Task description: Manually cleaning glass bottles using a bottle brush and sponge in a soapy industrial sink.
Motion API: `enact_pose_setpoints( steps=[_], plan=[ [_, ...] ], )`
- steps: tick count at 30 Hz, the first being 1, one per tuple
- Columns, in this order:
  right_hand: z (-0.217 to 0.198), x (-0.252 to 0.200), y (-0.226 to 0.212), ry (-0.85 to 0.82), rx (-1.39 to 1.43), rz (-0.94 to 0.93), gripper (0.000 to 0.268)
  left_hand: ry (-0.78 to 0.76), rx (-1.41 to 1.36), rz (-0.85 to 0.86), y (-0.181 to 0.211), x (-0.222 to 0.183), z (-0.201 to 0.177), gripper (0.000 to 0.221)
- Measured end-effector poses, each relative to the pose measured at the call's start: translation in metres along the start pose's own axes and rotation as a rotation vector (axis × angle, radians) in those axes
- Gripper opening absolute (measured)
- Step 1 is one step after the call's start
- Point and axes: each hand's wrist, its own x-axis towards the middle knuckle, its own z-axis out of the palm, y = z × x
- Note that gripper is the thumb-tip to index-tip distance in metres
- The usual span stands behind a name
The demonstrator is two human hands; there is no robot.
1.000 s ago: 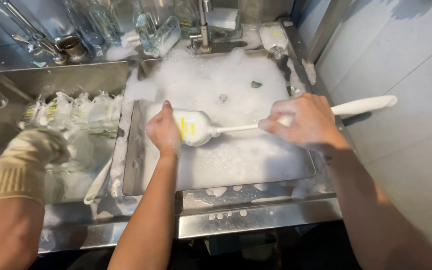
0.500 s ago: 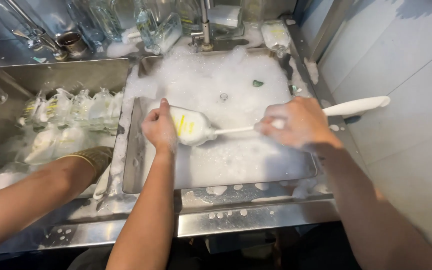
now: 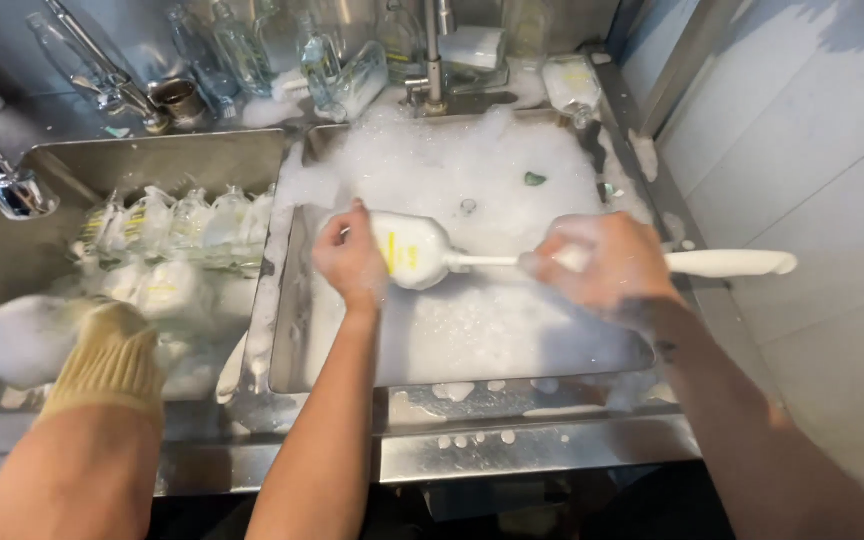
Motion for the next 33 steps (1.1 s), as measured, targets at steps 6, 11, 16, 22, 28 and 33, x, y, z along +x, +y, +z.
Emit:
enact_pose_setpoints(
  steps=[6, 11, 16, 22, 28, 33],
  plan=[
    [0.013, -0.014, -0.014, -0.075, 0.303, -0.035, 0.021, 0.045, -0.036, 0.123, -0.026, 0.011, 0.013, 0.028],
    [0.031, 0.014, 0.039, 0.026, 0.35, -0.241, 0.012, 0.069, 0.008, -0.052, -0.003, 0.0, -0.012, 0.035],
    [-0.004, -0.002, 0.044, 0.014, 0.225, -0.235, 0.015, -0.064, -0.092, -0.215, 0.01, -0.015, 0.002, 0.042],
    [0.026, 0.01, 0.039, -0.013, 0.096, -0.214, 0.019, -0.296, -0.619, -0.979, 0.088, -0.045, -0.011, 0.074],
    [-0.005, 0.0, 0.031, -0.025, -0.028, -0.232, 0.022, -0.336, -0.727, -0.985, 0.045, -0.014, -0.018, 0.045],
    [0.02, 0.001, 0.031, -0.098, 0.035, -0.365, 0.028, -0.455, -0.434, -0.666, 0.065, -0.041, -0.015, 0.038]
  ],
)
